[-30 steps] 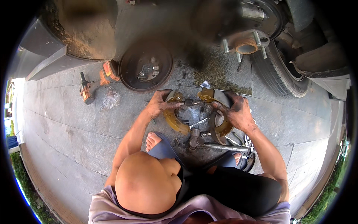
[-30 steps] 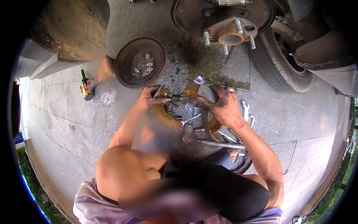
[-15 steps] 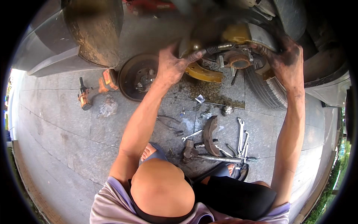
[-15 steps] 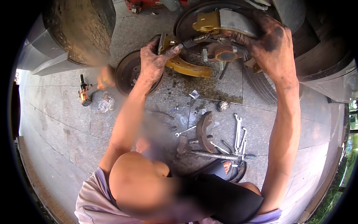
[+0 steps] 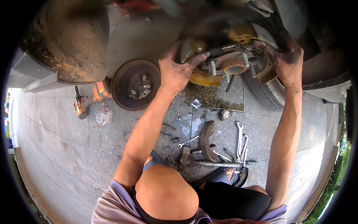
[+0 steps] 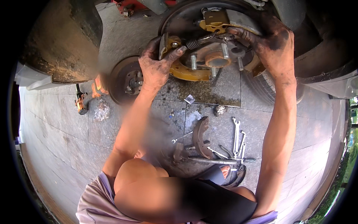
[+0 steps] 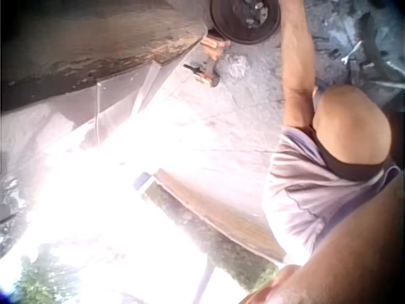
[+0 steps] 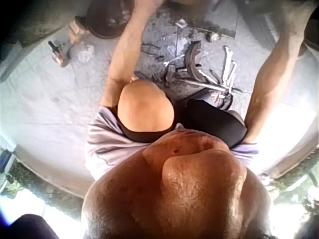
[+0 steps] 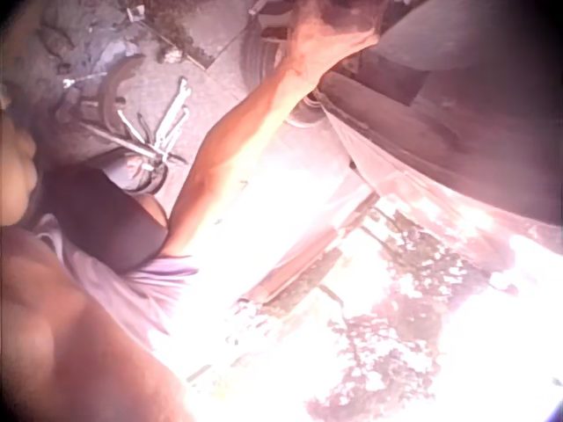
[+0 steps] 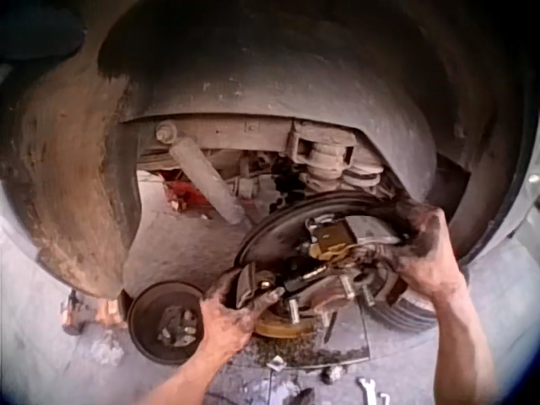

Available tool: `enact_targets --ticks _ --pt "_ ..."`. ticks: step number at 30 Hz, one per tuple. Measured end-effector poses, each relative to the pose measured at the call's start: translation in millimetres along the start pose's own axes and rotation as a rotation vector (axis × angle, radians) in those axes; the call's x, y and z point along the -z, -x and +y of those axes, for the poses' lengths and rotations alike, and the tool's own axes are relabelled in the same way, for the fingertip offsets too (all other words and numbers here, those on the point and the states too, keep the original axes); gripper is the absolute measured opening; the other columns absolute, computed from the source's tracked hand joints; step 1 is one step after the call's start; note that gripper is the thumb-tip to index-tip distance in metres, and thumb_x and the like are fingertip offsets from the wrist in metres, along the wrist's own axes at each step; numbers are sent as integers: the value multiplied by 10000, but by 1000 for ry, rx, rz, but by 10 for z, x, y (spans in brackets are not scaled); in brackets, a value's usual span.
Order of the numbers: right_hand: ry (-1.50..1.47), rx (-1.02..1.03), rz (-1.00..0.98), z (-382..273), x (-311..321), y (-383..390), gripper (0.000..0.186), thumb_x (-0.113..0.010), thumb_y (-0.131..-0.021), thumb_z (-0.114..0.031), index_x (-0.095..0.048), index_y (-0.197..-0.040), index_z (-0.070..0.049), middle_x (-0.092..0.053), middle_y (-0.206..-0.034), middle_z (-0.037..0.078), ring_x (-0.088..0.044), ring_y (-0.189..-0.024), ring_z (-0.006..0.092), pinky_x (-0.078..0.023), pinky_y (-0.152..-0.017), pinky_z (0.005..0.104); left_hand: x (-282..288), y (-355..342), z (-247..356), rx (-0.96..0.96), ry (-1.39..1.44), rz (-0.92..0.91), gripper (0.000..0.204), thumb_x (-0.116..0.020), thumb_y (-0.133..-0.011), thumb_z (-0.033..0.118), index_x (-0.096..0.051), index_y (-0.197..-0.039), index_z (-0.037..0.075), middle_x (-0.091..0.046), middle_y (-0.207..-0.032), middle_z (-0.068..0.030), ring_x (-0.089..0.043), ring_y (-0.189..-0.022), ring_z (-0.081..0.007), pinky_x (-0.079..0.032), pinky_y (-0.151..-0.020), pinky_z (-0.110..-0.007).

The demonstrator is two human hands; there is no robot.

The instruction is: The person installs brake shoes and springs onto a wheel hub assembly using pliers and by hand.

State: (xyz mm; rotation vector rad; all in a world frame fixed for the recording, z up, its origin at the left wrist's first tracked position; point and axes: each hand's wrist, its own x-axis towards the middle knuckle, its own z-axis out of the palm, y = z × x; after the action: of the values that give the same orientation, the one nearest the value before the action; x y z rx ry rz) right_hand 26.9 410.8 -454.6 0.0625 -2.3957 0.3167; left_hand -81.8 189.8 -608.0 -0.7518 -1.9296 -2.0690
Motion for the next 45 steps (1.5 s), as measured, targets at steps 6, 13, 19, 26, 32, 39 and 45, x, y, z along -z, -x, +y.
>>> enact_targets --ticks 6,13,19,26,32,39,45 --pt "-33 11 108 63 -59 57 469 -863 -720 -230 -700 -1101 -12 -725 -1031 136 -692 -948 215 -523 -853 326 -88 47 48 -44 12 66 429 -855 -757 109 -643 -1101 -34 -714 -960 -81 -642 -869 -137 -512 -830 -285" --pt "47 -185 250 -70 -184 172 519 -823 -773 -344 -672 -1152 -22 -696 -1067 172 -681 -951 288 -525 -830 371 -168 64 -75 -142 -68 191 500 -863 -743 250 -643 -1102 -21 -693 -981 -155 -648 -870 -266 -522 -815 -363" --pt "160 -230 427 -417 -227 857 368 -777 -845 -268 -661 -1068 0 -667 -1018 173 -657 -926 352 -533 -785 411 -237 81 -129 -93 134 214 468 -879 -720 172 -640 -1064 -35 -694 -973 -145 -641 -870 -255 -509 -824 -355" --pt "-196 -685 13 -500 -335 869 675 -683 -856 -582 -653 -1074 56 -686 -911 218 -684 -893 304 -514 -815 393 -232 96 -111 -65 105 191 438 -867 -725 155 -646 -1056 -27 -697 -968 -150 -641 -862 -262 -502 -828 -364" --pt "-544 -1028 -45 -408 -353 782 736 -755 -798 -571 -546 -1212 1 -677 -1005 130 -681 -849 201 -582 -756 321 -244 90 -149 -36 126 201 469 -878 -711 186 -646 -1058 -26 -695 -962 -158 -643 -867 -281 -501 -838 -373" --pt "-584 -1097 -262 -395 -284 721 841 -632 -819 -701 -533 -1256 10 -676 -1027 185 -687 -881 263 -591 -735 402 -263 99 -131 -11 113 204 480 -882 -700 175 -644 -1065 -25 -692 -986 -156 -642 -869 -272 -504 -836 -366" --pt "-635 -1148 -429 -264 -262 640 929 -601 -763 -792 -559 -1219 17 -685 -945 201 -687 -830 260 -575 -692 388 -313 103 -225 -81 131 226 460 -875 -701 148 -647 -1063 -22 -694 -982 -146 -641 -866 -264 -508 -827 -368"
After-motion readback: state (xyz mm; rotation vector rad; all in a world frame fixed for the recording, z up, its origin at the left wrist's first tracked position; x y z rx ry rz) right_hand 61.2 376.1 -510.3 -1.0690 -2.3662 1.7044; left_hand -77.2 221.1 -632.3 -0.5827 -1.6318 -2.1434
